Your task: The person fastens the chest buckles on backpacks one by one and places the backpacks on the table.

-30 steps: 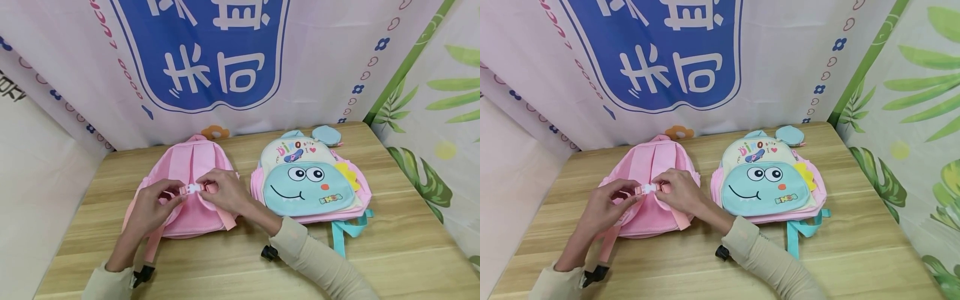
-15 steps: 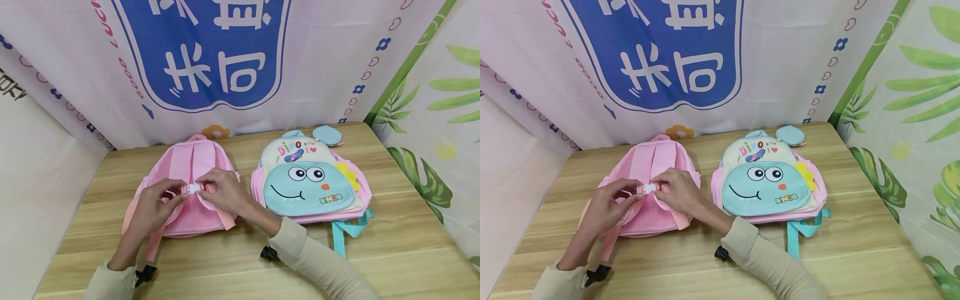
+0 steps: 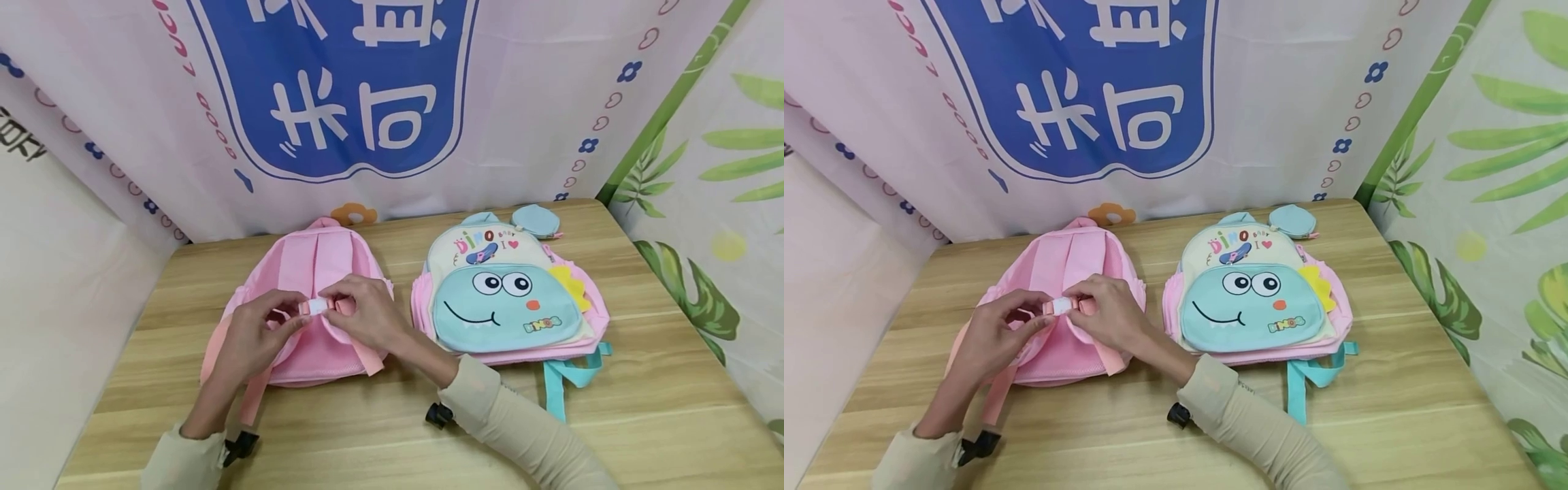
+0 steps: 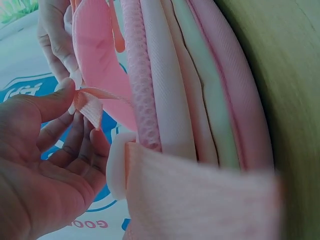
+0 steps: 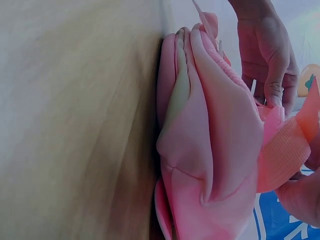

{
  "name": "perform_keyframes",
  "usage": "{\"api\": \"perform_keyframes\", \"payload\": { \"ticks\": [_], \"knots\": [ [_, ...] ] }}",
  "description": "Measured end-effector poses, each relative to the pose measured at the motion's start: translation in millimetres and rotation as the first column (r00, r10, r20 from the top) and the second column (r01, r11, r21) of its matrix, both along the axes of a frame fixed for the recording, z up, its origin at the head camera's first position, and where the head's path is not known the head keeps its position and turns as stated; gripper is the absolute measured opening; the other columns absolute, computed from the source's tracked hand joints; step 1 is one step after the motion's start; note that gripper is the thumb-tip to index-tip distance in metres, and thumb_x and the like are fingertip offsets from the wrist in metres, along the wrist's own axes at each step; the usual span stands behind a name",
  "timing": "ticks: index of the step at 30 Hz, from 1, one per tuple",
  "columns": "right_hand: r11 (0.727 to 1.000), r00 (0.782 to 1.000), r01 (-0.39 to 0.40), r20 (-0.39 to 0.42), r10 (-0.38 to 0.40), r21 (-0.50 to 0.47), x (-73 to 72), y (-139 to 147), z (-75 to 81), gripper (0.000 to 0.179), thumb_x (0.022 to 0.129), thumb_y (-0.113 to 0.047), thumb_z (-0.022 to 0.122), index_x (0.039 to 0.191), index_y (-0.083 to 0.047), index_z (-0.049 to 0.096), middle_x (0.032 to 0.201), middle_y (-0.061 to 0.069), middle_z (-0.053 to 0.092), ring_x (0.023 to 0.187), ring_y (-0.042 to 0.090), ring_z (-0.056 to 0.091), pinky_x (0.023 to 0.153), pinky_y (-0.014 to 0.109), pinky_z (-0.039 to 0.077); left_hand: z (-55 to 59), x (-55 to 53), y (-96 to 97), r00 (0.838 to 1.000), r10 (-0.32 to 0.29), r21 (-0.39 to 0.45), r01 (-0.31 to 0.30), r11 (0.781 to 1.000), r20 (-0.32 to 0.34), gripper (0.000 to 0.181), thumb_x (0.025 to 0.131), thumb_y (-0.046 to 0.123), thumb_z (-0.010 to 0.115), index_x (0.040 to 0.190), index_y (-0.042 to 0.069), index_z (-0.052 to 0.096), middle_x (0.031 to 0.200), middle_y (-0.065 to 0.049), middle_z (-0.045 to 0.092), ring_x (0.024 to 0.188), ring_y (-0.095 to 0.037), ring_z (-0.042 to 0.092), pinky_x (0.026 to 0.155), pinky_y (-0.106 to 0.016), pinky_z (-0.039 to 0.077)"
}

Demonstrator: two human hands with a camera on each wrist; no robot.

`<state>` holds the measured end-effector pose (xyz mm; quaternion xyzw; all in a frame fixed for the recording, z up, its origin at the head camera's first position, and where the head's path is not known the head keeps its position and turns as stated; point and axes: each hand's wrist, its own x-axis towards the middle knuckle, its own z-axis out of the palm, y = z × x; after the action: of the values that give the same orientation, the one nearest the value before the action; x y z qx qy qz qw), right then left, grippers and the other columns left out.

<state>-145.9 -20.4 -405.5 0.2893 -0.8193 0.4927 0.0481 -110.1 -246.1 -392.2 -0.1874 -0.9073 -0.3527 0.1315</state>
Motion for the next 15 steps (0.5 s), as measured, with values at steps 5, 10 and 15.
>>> {"api": "perform_keyframes", "payload": {
  "ticks": [5, 10, 15],
  "knots": [
    [1.0, 0.999, -0.015, 0.028, 0.015, 0.016, -0.4, -0.5, -1.0, 0.025, 0.093, -0.01, 0.081, 0.118, -0.011, 0.081, 0.112, 0.004, 0.078, 0.106, 0.016, 0.071, 0.096, 0.021, 0.055, 2.4, -1.3, -3.1, 1.0, -0.009, -0.029, 0.01, 1.0, 0.03, 0.027, 0.089, 0.002, 0.086, 0.114, 0.008, 0.077, 0.094, -0.003, 0.075, 0.084, -0.004, 0.065, 0.073, -0.019, 0.059],
    [0.998, 0.998, -0.054, 0.022, 0.053, 0.039, 0.3, -2.7, -0.9, 0.025, 0.094, -0.01, 0.078, 0.119, -0.011, 0.08, 0.113, 0.003, 0.078, 0.109, 0.015, 0.071, 0.1, 0.024, 0.055, 4.6, -3.2, -11.4, 0.999, -0.028, -0.062, 0.029, 0.998, 0.017, 0.028, 0.088, -0.002, 0.086, 0.112, 0.008, 0.077, 0.094, -0.002, 0.075, 0.085, -0.003, 0.065, 0.074, -0.017, 0.058],
    [0.995, 0.998, -0.069, 0.002, 0.069, 0.067, 1.8, -6.0, -0.7, 0.025, 0.096, -0.01, 0.077, 0.121, -0.01, 0.079, 0.117, 0.003, 0.08, 0.114, 0.018, 0.073, 0.106, 0.026, 0.055, 7.9, -5.6, -19.0, 0.998, -0.068, -0.106, 0.07, 0.992, 0.019, 0.029, 0.087, -0.004, 0.086, 0.111, 0.007, 0.076, 0.097, -0.002, 0.075, 0.085, -0.002, 0.065, 0.074, -0.02, 0.059]
  ]
}}
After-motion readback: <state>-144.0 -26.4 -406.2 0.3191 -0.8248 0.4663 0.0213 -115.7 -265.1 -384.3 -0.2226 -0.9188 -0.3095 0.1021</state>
